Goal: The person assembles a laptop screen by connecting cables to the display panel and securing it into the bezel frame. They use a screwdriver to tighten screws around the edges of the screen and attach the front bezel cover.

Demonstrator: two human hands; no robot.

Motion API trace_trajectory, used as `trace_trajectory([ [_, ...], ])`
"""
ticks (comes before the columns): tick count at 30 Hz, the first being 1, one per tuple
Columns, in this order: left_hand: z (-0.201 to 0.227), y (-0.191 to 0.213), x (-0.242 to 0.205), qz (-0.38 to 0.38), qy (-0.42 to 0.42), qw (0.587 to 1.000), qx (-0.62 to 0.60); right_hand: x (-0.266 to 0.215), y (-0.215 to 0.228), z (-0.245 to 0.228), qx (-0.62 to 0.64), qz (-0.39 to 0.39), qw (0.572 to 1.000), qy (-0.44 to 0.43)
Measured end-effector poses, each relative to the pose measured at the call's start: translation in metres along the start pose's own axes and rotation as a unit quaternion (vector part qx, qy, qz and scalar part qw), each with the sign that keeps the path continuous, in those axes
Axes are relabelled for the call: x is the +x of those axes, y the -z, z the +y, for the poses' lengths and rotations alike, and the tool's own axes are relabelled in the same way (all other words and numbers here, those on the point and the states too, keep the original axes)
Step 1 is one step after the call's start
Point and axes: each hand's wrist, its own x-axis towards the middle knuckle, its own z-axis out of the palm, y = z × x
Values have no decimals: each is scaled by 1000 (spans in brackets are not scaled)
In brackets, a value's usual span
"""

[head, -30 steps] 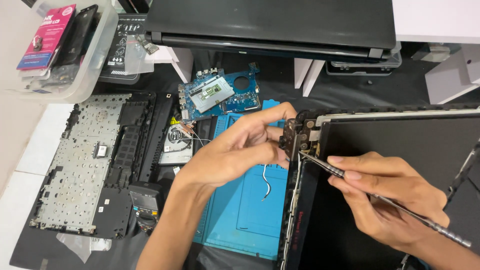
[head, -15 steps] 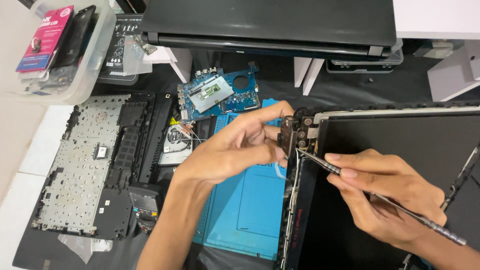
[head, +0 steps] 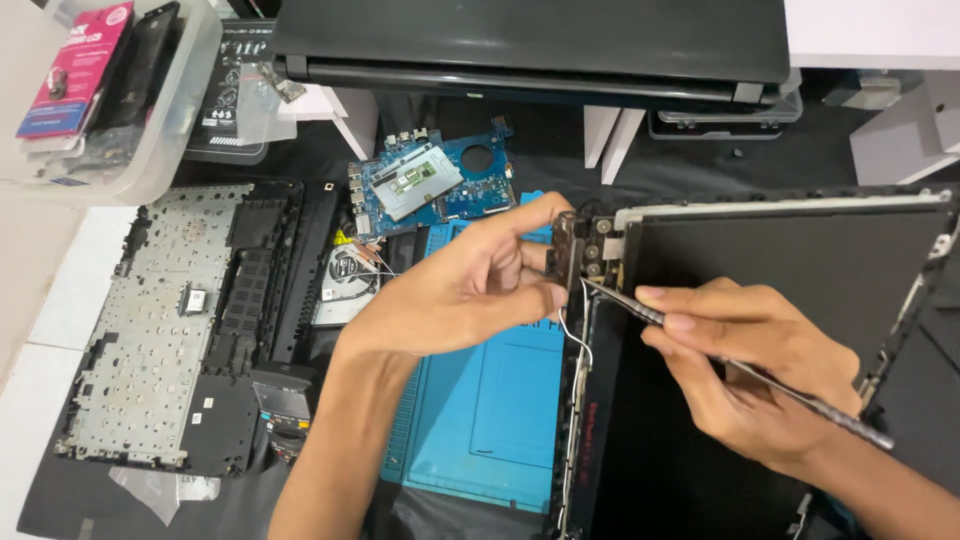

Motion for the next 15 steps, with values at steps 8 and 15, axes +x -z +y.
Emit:
trace_trajectory([
  [8,-9,10,0,20,25,999,34,8,-4,5,-13,-33,999,-24],
  [15,-22,18,2,49,7,997,54,6,-5,10,34,-34,998,-26],
])
